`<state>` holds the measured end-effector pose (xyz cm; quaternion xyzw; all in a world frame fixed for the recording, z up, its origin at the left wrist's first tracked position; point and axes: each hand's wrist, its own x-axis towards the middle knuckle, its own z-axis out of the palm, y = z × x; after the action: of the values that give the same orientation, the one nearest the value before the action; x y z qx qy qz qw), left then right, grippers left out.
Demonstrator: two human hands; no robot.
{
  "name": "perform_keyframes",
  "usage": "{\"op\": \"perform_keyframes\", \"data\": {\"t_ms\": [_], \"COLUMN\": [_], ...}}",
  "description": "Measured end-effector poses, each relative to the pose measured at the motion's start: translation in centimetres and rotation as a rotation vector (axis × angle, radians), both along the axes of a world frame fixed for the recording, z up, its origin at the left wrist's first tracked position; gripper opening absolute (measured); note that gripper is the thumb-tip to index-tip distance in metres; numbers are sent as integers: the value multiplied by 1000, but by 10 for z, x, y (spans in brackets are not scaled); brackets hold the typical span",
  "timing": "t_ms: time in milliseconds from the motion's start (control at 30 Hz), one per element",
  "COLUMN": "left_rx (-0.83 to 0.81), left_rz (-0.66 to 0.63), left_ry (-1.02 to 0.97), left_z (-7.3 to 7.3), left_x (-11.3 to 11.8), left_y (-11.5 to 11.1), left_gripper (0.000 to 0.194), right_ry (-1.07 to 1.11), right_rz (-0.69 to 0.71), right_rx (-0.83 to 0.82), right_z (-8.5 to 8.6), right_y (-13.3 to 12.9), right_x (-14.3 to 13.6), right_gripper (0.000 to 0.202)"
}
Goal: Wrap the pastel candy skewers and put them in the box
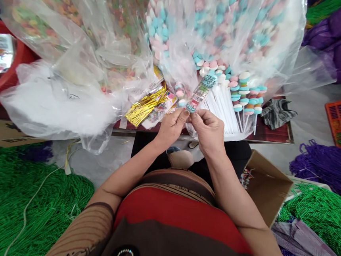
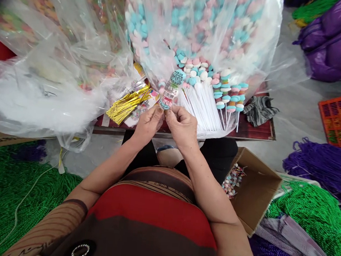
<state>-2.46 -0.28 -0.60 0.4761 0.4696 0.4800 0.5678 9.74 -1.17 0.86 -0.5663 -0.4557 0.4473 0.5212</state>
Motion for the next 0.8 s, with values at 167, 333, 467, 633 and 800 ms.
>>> {"op": "perform_keyframes", "data": {"t_ms": [167, 333, 467, 633, 800], "left_rx": [274, 301, 316, 170, -149], "left_rz": [4, -229, -442, -576, -292], "left_ry": [241, -32, -183, -38, -225], "left_z": [-1, 28, 75, 81, 58], "left_x": [-6, -15, -24, -25, -25], "left_y": [13, 22, 6, -3, 19], "left_gripper": [41, 60, 73, 72, 84], "right_ry": [184, -16, -285, -323, -389], "right_rz": [19, 88, 22, -165, 13], "right_rx": [-81, 28, 134, 275, 271], "right_z": [7, 15, 24, 44, 47], "right_y": [-4, -13, -5, 2, -17], "right_x": [-1, 6, 13, 17, 12], "right_gripper": [30, 31, 25, 22, 21]}}
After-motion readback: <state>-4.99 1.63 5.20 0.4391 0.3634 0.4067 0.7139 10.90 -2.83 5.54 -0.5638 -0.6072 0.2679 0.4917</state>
